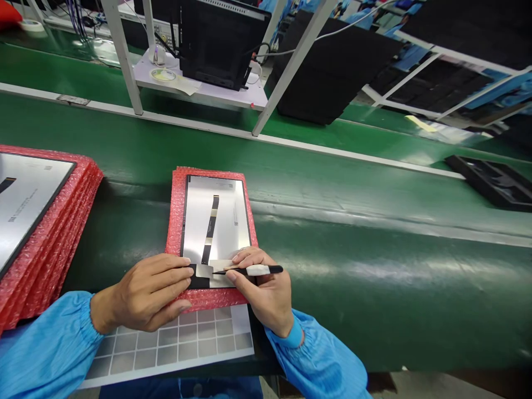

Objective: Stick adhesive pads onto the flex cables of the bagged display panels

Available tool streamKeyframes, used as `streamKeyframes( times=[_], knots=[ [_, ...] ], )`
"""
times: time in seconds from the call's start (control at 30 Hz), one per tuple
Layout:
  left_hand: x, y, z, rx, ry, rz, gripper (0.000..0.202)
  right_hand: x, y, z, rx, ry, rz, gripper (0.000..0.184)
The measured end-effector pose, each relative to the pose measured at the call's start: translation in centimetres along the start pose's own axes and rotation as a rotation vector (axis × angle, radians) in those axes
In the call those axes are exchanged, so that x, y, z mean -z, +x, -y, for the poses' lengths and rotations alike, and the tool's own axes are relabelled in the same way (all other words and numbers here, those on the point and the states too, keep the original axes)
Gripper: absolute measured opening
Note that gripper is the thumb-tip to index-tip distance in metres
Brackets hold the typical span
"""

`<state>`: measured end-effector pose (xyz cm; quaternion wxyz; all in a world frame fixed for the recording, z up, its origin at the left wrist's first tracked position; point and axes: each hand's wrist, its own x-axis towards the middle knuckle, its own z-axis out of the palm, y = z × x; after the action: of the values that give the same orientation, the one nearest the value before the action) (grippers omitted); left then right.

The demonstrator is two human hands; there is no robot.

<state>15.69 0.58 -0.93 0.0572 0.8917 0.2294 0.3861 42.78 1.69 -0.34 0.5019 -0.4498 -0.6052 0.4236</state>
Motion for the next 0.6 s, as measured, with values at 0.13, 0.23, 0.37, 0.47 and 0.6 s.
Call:
streamKeyframes(
  times=[0.13, 0.23, 0.37, 0.47, 0.6],
  knots=[
    [0.02, 0.09, 0.01, 0.007, -0.005, -0.008, 0.023, 0.0, 0.11, 0.07, 0.006, -0.001, -0.001, 0.018],
    [0.07, 0.27, -0.02, -0.002, -0.005, -0.021, 0.023, 0.0, 0.17, 0.07, 0.02, 0.002, -0.001, 0.018],
    [0.18, 0.26, -0.1, -0.016, -0.014, 0.025, 0.032, -0.06, 0.18, 0.07, 0.026, 0.007, -0.006, 0.018],
    [0.31, 0.11, -0.08, -0.032, -0.013, 0.068, 0.041, -0.06, 0.17, 0.06, 0.023, 0.031, -0.007, 0.019],
    [0.53, 0.02, 0.09, -0.056, -0.021, 0.052, 0.04, 0.14, 0.19, 0.02, 0.011, 0.094, -0.005, 0.019]
  ],
)
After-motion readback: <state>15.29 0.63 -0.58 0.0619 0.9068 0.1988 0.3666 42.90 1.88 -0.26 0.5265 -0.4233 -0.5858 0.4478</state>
